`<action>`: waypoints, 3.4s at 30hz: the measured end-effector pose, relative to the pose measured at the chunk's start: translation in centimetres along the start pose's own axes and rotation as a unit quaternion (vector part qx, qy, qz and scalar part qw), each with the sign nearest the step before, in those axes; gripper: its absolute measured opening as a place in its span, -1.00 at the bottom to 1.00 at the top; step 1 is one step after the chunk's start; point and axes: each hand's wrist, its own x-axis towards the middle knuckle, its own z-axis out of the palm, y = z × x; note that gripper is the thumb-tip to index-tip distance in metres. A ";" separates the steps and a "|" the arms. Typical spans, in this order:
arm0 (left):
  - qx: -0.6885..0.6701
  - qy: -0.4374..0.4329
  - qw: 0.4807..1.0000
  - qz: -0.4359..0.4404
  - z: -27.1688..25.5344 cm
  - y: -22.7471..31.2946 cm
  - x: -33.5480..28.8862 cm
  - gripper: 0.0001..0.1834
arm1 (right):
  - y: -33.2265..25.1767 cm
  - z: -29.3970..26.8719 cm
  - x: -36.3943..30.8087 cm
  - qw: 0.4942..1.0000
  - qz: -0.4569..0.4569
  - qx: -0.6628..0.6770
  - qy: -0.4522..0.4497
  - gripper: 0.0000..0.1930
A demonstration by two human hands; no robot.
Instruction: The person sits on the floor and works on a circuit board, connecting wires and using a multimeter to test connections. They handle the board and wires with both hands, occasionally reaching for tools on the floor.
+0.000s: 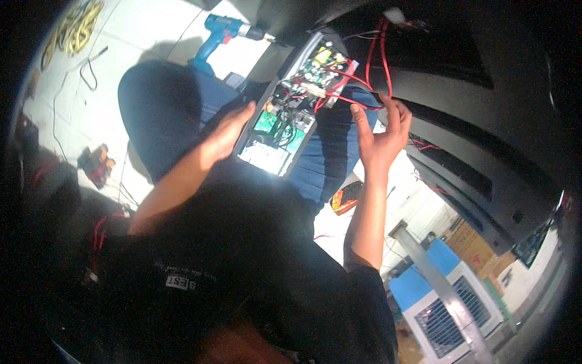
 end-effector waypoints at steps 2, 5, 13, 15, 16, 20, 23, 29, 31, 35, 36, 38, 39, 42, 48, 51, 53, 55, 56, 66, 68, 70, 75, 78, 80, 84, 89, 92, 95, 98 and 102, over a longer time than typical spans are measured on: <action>0.024 0.026 0.999 -0.010 1.3 0.2 -1.6 -0.50 | 1.7 1.4 -2.2 0.973 0.183 0.143 0.010 -0.55; 0.077 0.066 0.995 -0.025 2.5 0.9 -2.0 -0.54 | 1.6 4.4 -3.9 0.917 0.252 0.293 0.097 -0.54; 0.082 0.087 0.992 -0.025 -0.4 -0.9 -0.1 -0.49 | 2.1 10.4 0.8 0.891 0.280 0.352 0.067 -0.57; 0.020 0.069 0.996 -0.049 -0.2 -0.6 -0.1 -0.47 | 0.5 9.0 1.4 0.909 0.242 0.333 0.059 -0.60; 0.018 0.054 0.998 -0.031 0.3 -0.5 0.1 -0.48 | 0.8 9.4 1.4 0.911 0.220 0.339 0.085 -0.60; 0.026 0.045 0.999 0.000 1.5 0.5 0.1 -0.59 | 2.1 9.5 0.8 0.910 0.248 0.316 0.102 -0.56; 0.057 0.067 0.996 0.019 1.4 0.7 0.3 -0.61 | 3.0 8.7 -1.0 0.904 0.291 0.304 0.075 -0.53; 0.029 0.063 0.996 0.054 1.9 0.9 0.1 -0.69 | 4.0 9.0 -4.5 0.861 0.222 0.445 0.109 -0.47; -0.018 0.007 0.999 0.034 1.5 1.2 1.0 -0.73 | 4.2 9.3 -5.2 0.833 0.222 0.488 0.136 -0.45; 0.006 0.033 0.997 0.076 0.6 1.1 3.8 -0.78 | 4.3 9.9 -4.6 0.823 0.222 0.505 0.136 -0.42; 0.040 0.011 0.996 0.077 0.1 1.2 3.7 -0.76 | 4.1 9.9 -4.5 0.843 0.221 0.475 0.125 -0.41; 0.035 0.023 0.997 0.058 0.2 1.4 4.2 -0.76 | 4.1 10.1 -4.6 0.846 0.217 0.472 0.121 -0.40; 0.032 0.029 0.998 0.048 0.3 1.4 4.4 -0.76 | 4.1 10.2 -4.6 0.847 0.215 0.471 0.120 -0.40; 0.060 0.076 0.992 0.086 0.8 1.0 4.6 -0.76 | 4.5 10.7 -4.9 0.830 0.217 0.494 0.139 -0.39; 0.024 0.030 0.995 0.088 -0.8 0.3 5.7 -0.77 | 4.0 10.5 -4.7 0.845 0.203 0.476 0.136 -0.40; -0.017 -0.019 0.995 0.092 -1.4 -0.2 6.1 -0.78 | 3.9 10.5 -4.8 0.841 0.205 0.477 0.154 -0.53; -0.038 -0.025 0.995 0.088 -0.3 0.4 5.2 -0.77 | 4.2 10.5 -4.8 0.845 0.216 0.462 0.159 -0.65; -0.053 -0.029 0.995 0.084 0.1 0.6 4.9 -0.76 | 4.8 10.8 -4.9 0.840 0.230 0.464 0.163 -0.74; -0.058 -0.031 0.995 0.082 0.0 0.5 5.0 -0.75 | 5.2 11.0 -4.8 0.832 0.239 0.474 0.164 -0.77; -0.104 -0.060 0.993 0.015 -0.3 0.1 5.1 -0.57 | 5.1 10.1 -4.4 0.797 0.260 0.511 0.189 -0.70; -0.090 -0.048 0.995 0.019 0.0 0.1 4.8 -0.56 | 5.2 10.4 -3.5 0.864 0.256 0.385 0.200 -0.70; -0.067 -0.020 0.997 0.024 0.5 0.5 4.3 -0.56 | 4.7 10.6 -2.2 0.888 0.291 0.315 0.167 -0.69; -0.047 -0.012 0.999 0.020 -0.2 0.2 4.9 -0.57 | 1.0 10.0 0.9 0.952 0.187 0.197 0.139 -0.70; -0.018 0.008 0.999 0.038 -0.1 0.2 4.8 -0.57 | 0.8 9.4 2.6 0.985 0.133 0.103 0.022 -0.65; 0.008 0.015 0.998 0.053 1.1 0.9 3.9 -0.56 | 1.7 10.3 3.0 0.999 0.017 0.023 0.044 -0.55; -0.024 0.009 0.999 0.036 0.7 0.8 4.0 -0.58 | 2.0 10.1 4.9 0.995 -0.034 -0.080 -0.055 -0.57; -0.050 -0.006 0.998 0.033 -1.0 -0.4 5.7 -0.60 | 2.8 10.2 7.2 0.971 -0.025 -0.128 -0.200 -0.68; -0.041 0.006 0.999 0.026 -0.4 0.0 5.0 -0.55 | 2.8 9.2 6.8 0.976 0.006 -0.069 -0.207 -0.78; -0.029 0.034 0.998 0.038 -0.4 -0.3 5.1 -0.49 | 2.6 7.1 4.4 0.995 0.079 0.049 -0.030 -0.74; 0.010 0.076 0.996 0.041 -0.2 -0.6 5.7 -0.54 | 5.1 7.7 0.3 0.971 0.170 0.156 0.055 -0.73; -0.006 0.034 0.999 0.021 0.2 0.2 4.7 -0.52 | 7.7 8.9 -3.8 0.937 0.237 0.257 -0.012 -0.67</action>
